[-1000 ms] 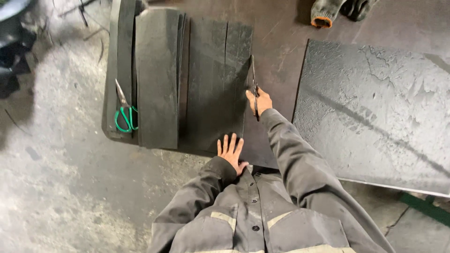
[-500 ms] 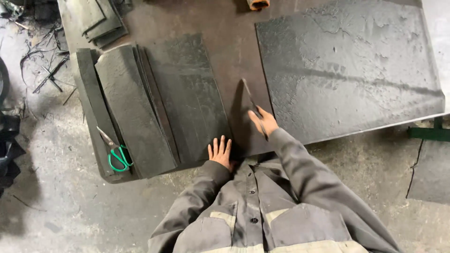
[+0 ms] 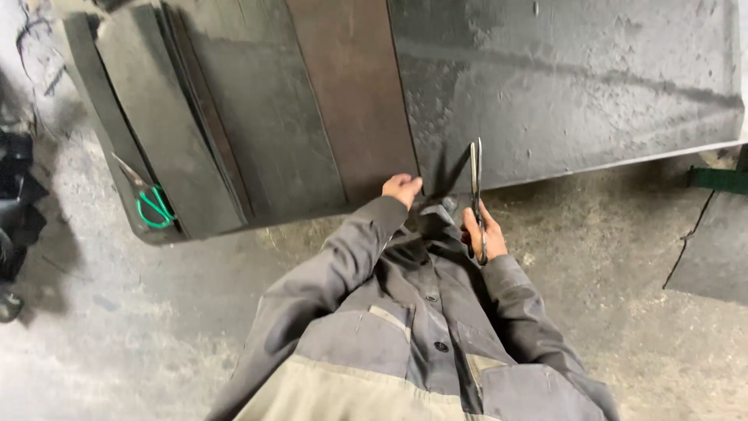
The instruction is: Cutting strips from a large black rubber sheet using scissors.
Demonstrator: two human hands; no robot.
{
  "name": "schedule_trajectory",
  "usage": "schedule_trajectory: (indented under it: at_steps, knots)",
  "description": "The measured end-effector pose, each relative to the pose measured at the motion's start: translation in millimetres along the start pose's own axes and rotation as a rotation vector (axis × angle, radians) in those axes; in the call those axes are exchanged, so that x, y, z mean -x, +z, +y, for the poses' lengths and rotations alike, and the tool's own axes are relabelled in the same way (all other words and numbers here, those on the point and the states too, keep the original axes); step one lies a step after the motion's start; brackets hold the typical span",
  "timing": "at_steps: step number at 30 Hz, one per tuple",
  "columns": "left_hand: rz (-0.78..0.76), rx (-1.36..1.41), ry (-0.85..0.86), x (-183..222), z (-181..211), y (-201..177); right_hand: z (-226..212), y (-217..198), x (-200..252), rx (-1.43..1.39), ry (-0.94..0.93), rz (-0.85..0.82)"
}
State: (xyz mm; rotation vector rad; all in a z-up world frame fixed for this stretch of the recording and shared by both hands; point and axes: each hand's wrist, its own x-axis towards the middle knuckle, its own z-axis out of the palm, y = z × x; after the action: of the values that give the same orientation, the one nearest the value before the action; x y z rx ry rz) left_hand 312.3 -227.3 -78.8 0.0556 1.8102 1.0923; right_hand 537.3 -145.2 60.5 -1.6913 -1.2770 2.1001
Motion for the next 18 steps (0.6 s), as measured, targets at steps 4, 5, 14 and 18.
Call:
schedule_trajectory:
  at_steps: [4, 5, 14, 18]
  knots:
    - [0.066, 0.100, -0.207, -10, 12, 28, 7, -20, 21, 0.159, -0.033, -0.031]
    - [0.055, 0.086, -0.204, -11, 11, 28, 6, -23, 29, 0.212, -0.068, -0.079]
    - [-0.066, -0.030, -0.278, 14, 44, 30, -31, -58, 78, 0.466, 0.028, -0.360]
    - [-0.161, 0.328, -0.385, 8, 24, 23, -16, -57, 75, 0.476, 0.153, -0.370]
